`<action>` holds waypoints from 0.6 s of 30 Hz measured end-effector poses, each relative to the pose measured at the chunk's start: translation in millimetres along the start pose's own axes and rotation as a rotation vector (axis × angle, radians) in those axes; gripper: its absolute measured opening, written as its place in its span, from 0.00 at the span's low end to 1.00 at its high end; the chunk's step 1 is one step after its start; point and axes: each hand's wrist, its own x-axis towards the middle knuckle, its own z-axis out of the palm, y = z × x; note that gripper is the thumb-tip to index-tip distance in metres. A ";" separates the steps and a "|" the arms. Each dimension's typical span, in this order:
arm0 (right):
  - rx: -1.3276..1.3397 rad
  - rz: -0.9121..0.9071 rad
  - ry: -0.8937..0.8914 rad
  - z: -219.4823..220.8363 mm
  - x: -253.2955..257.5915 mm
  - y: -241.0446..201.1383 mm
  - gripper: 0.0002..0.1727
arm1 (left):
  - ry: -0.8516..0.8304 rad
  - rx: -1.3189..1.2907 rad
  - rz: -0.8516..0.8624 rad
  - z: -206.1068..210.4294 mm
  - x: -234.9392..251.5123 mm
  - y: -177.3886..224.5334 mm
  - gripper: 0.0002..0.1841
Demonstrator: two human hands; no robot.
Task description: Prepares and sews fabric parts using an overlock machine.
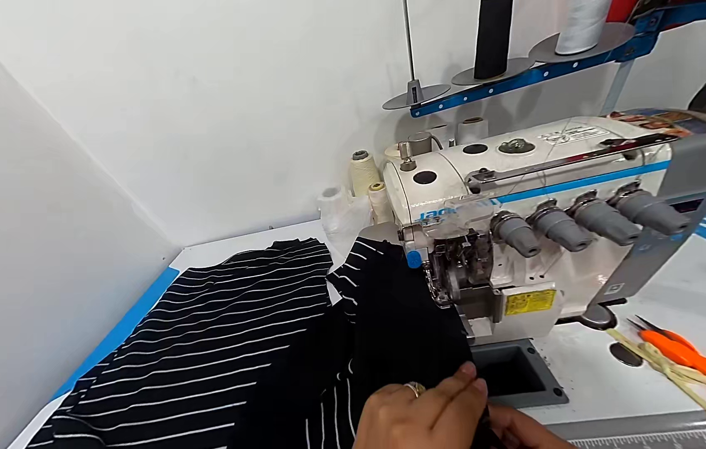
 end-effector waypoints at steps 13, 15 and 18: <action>0.072 0.129 -0.037 1.3 40.6 -9.3 0.09 | 0.112 -0.209 -0.066 0.5 -3.6 -26.1 0.15; 0.096 0.176 -0.092 4.2 44.6 -6.0 0.10 | 0.104 -0.205 -0.077 -9.7 -16.8 -25.5 0.10; 0.223 0.233 -0.134 22.7 47.1 -2.5 0.14 | 0.152 -0.257 -0.079 -23.9 -31.8 -20.8 0.06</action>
